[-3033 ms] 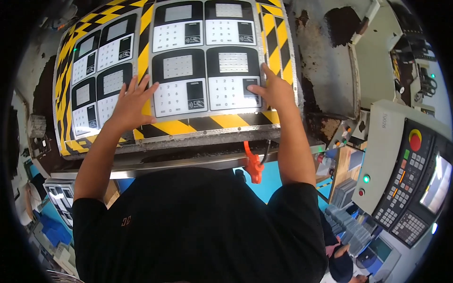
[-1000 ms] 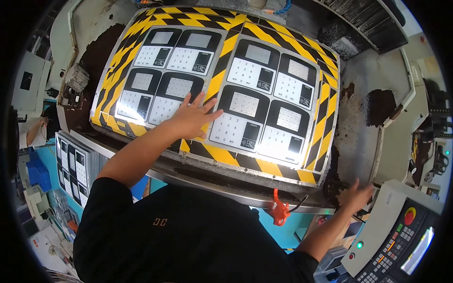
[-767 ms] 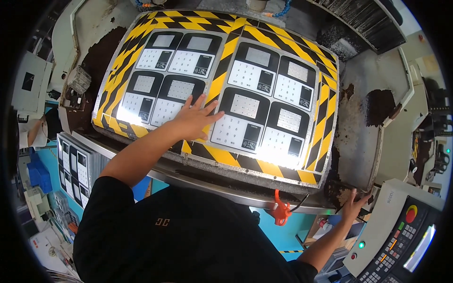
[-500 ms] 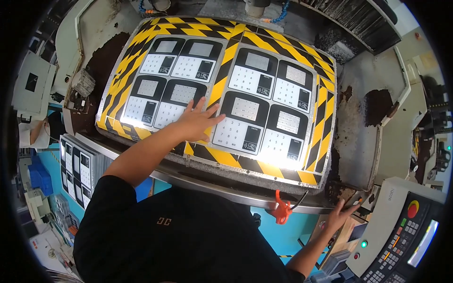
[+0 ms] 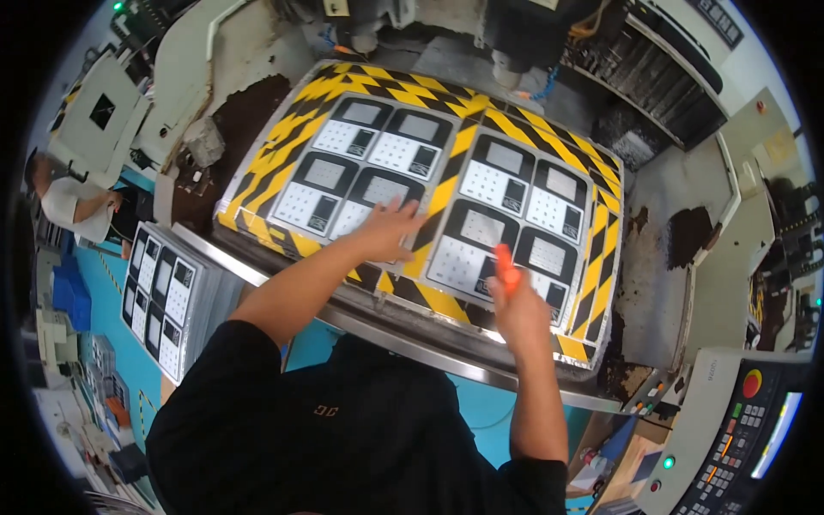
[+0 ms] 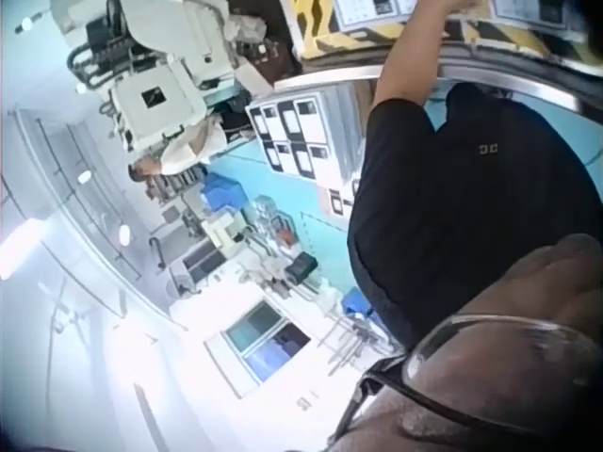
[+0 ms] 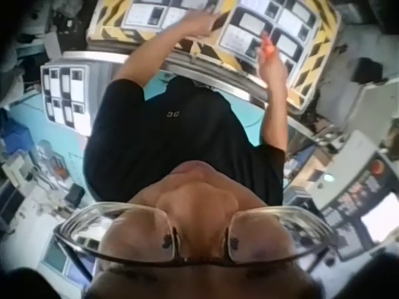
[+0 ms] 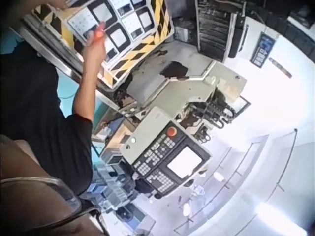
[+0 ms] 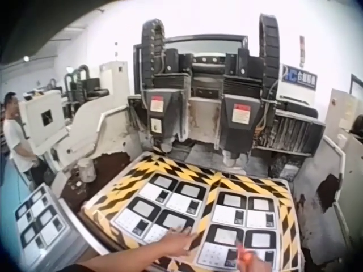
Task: The person cleans a machine bed with an air duster, removes a sheet of panels, and places it on a table. After dusting the surface again, the person retrieves a new sheet of panels and positions it onto the machine bed by hand.
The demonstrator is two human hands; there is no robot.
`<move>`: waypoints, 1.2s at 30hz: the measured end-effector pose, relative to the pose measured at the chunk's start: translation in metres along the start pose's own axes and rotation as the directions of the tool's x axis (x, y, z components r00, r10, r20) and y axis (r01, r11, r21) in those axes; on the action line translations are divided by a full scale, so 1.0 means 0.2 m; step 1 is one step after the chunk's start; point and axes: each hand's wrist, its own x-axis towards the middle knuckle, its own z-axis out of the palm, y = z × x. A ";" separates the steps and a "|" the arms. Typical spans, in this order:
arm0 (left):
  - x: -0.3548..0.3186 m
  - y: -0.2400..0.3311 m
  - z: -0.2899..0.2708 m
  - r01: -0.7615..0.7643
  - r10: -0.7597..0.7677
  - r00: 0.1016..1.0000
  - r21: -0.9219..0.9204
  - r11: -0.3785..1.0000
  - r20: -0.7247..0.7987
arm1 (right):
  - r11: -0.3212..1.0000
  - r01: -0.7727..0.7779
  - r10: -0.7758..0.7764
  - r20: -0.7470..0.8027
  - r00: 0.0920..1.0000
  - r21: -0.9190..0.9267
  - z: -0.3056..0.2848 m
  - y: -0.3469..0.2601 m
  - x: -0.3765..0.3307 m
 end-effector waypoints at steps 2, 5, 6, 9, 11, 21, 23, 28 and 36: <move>-0.15 -0.31 0.00 0.055 -0.257 0.922 -0.560 0.826 -0.288 | 0.988 0.156 -0.157 0.082 0.984 0.021 0.03 -0.19 -0.10; -0.66 -0.75 -0.23 0.013 -0.776 0.623 -0.990 0.137 -0.099 | 0.955 0.294 -0.293 0.252 0.922 0.033 0.09 -0.34 -0.29; -0.83 -0.81 -0.27 -0.036 -0.813 0.576 -0.996 0.084 -0.089 | 0.947 0.319 -0.295 0.313 0.903 -0.027 0.11 -0.34 -0.34; -1.22 -0.91 -0.29 -0.088 -0.850 0.523 -0.996 0.018 -0.062 | 0.867 0.484 -0.491 0.379 0.784 0.122 0.17 -0.30 -0.53; -1.46 -0.83 -0.20 -0.111 -0.762 0.634 -0.990 0.084 -0.135 | 0.893 0.436 -0.433 0.470 0.769 0.109 0.14 -0.37 -0.66; -2.39 -1.01 -0.06 0.290 -0.521 0.572 -0.438 0.851 -0.634 | 0.899 0.142 -0.031 -0.264 0.964 0.413 0.28 0.28 -0.71; -2.42 -1.05 -0.07 0.209 -0.352 0.695 -0.291 0.933 -0.627 | 0.875 0.171 0.005 -0.363 0.932 0.453 0.32 0.48 -0.79; -2.41 -1.06 -0.07 0.100 -0.088 0.850 -0.006 0.995 -0.519 | 0.982 0.031 0.092 -0.621 0.778 0.184 0.97 0.93 -1.35; -2.52 -1.06 -0.01 0.065 -0.041 0.909 0.042 0.997 -0.414 | 0.839 -0.540 0.503 0.276 0.819 0.072 1.87 0.99 -2.49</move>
